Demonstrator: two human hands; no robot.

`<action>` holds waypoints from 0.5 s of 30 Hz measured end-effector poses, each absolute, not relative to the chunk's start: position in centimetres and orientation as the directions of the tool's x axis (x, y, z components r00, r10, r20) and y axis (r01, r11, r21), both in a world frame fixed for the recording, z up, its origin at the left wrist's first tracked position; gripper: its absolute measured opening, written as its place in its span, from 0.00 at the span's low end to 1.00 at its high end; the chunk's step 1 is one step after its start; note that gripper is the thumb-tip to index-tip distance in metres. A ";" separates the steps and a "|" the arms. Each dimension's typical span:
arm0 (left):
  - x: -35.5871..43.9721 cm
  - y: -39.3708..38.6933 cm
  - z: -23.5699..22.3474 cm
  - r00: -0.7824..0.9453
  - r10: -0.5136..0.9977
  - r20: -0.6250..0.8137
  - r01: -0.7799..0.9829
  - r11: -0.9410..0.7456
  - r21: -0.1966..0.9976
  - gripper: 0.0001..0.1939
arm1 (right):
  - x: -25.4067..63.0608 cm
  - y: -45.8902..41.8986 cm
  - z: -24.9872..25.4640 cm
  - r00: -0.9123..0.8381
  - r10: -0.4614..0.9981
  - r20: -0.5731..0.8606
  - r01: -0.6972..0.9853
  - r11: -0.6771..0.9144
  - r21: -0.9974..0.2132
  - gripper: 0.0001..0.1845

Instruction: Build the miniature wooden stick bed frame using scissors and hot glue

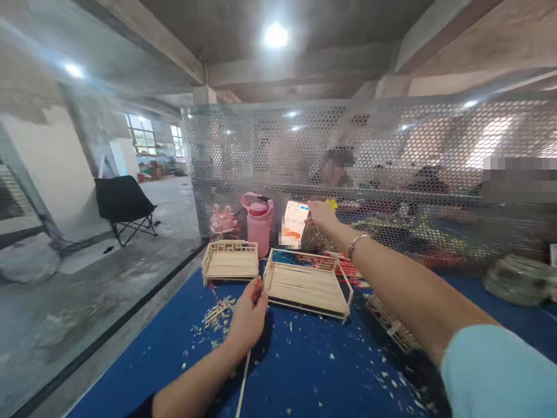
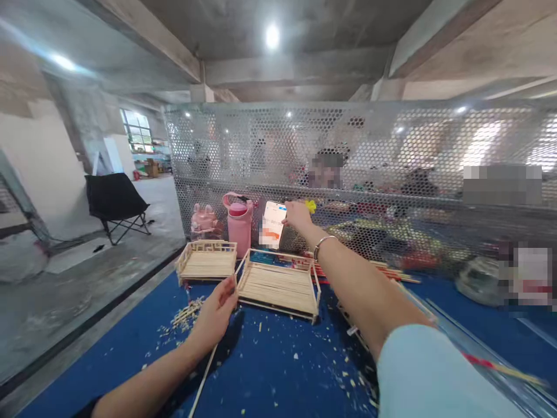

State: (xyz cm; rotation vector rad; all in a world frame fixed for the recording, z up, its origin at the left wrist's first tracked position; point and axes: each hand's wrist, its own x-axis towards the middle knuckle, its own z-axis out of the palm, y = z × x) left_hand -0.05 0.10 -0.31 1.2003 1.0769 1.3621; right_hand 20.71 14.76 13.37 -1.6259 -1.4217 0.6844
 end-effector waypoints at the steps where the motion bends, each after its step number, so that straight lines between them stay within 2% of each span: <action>1: -0.1 0.2 -0.6 -0.014 0.991 0.136 -0.115 -0.137 0.984 0.22 | 20.4 14.9 13.0 0.200 0.972 0.120 0.507 0.002 -0.862 0.17; 6: -0.2 0.5 -1.5 -0.001 0.980 0.201 -0.067 -0.201 0.977 0.17 | 19.4 15.6 11.6 0.183 0.978 0.098 0.509 -0.009 -0.861 0.17; 15: -0.2 0.3 -1.4 0.037 0.975 0.218 -0.090 -0.214 0.973 0.17 | 18.9 16.8 11.2 0.223 0.968 0.115 0.451 0.002 -0.892 0.17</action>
